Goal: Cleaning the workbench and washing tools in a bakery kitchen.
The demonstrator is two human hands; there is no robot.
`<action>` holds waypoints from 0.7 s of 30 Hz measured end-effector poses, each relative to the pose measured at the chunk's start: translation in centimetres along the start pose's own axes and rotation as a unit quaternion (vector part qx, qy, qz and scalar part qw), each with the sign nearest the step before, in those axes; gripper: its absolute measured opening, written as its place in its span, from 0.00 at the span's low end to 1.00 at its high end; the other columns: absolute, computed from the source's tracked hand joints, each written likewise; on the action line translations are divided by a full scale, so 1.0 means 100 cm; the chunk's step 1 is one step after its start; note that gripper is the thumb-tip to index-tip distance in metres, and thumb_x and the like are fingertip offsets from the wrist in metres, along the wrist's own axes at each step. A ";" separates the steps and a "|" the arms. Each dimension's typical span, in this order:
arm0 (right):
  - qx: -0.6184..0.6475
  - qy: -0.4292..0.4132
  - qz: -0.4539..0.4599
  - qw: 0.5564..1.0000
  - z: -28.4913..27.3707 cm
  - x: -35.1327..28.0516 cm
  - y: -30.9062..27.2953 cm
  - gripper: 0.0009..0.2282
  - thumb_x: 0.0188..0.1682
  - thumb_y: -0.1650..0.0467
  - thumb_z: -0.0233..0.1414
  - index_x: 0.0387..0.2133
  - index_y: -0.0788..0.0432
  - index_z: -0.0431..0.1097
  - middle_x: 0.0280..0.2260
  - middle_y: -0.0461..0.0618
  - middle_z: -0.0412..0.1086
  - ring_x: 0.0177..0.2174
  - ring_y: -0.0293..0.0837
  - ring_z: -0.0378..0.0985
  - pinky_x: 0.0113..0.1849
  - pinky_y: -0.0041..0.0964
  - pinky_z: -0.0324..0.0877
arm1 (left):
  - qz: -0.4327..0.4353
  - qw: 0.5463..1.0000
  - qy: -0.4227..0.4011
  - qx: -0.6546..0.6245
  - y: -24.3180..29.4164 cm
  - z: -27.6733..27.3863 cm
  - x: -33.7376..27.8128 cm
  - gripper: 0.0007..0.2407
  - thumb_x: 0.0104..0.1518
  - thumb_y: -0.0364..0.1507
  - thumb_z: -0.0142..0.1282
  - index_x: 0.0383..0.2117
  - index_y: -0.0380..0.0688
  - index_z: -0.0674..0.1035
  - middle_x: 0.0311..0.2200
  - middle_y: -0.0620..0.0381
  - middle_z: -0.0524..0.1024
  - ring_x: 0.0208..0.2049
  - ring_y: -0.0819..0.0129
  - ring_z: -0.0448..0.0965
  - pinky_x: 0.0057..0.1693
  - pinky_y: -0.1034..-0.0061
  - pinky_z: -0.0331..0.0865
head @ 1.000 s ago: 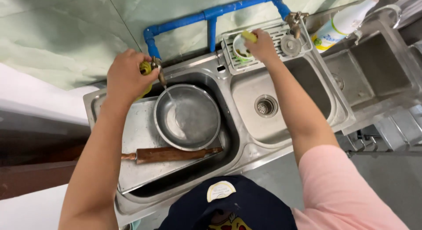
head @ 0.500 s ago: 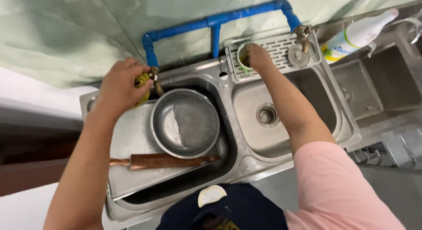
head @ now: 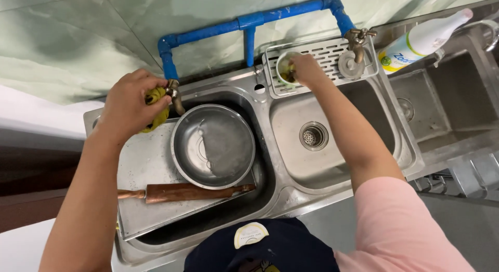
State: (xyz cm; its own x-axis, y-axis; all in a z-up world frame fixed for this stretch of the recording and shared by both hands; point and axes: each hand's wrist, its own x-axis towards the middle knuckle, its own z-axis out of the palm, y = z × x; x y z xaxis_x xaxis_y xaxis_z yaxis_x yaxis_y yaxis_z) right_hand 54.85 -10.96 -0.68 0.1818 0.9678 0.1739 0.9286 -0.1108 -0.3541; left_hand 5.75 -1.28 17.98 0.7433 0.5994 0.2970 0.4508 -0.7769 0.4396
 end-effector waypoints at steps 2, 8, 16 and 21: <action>-0.020 -0.020 -0.010 1.000 0.007 0.005 0.001 0.19 0.36 0.80 0.56 0.44 0.59 0.74 0.37 0.64 0.75 0.37 0.67 0.77 0.39 0.56 0.73 | 0.002 1.000 0.001 -0.002 0.001 -0.001 0.000 0.12 0.53 0.31 0.67 0.42 0.42 0.83 0.37 0.51 0.77 0.40 0.52 0.77 0.47 0.61 0.71; 0.006 0.054 -0.054 0.997 0.010 -0.009 0.001 0.15 0.38 0.79 0.57 0.40 0.65 0.72 0.42 0.66 0.75 0.40 0.68 0.76 0.40 0.56 0.72 | -0.007 1.000 -0.009 0.017 0.002 0.000 -0.001 0.12 0.54 0.31 0.67 0.42 0.42 0.83 0.37 0.52 0.77 0.41 0.51 0.77 0.48 0.61 0.71; 0.075 0.061 -0.005 0.995 -0.051 -0.017 -0.031 0.11 0.40 0.77 0.59 0.38 0.63 0.74 0.39 0.64 0.74 0.39 0.65 0.77 0.42 0.52 0.73 | -0.003 1.000 -0.008 -0.010 0.004 -0.002 0.001 0.13 0.53 0.30 0.67 0.42 0.40 0.83 0.38 0.51 0.77 0.40 0.52 0.78 0.47 0.62 0.71; 0.082 0.136 -0.029 0.987 -0.006 -0.008 -0.014 0.17 0.41 0.71 0.63 0.45 0.62 0.76 0.39 0.65 0.74 0.37 0.65 0.77 0.41 0.52 0.71 | -0.029 0.999 -0.015 -0.025 0.002 -0.003 0.002 0.13 0.53 0.30 0.67 0.43 0.41 0.83 0.37 0.51 0.77 0.39 0.54 0.78 0.46 0.64 0.71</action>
State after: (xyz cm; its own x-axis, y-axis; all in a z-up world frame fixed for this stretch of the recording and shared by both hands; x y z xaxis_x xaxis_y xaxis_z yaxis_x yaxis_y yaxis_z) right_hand 53.56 -11.72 0.24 0.2313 0.8728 0.4299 0.8789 0.0021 -0.4770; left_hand 5.86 -1.27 18.34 0.7316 0.6367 0.2438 0.4690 -0.7295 0.4979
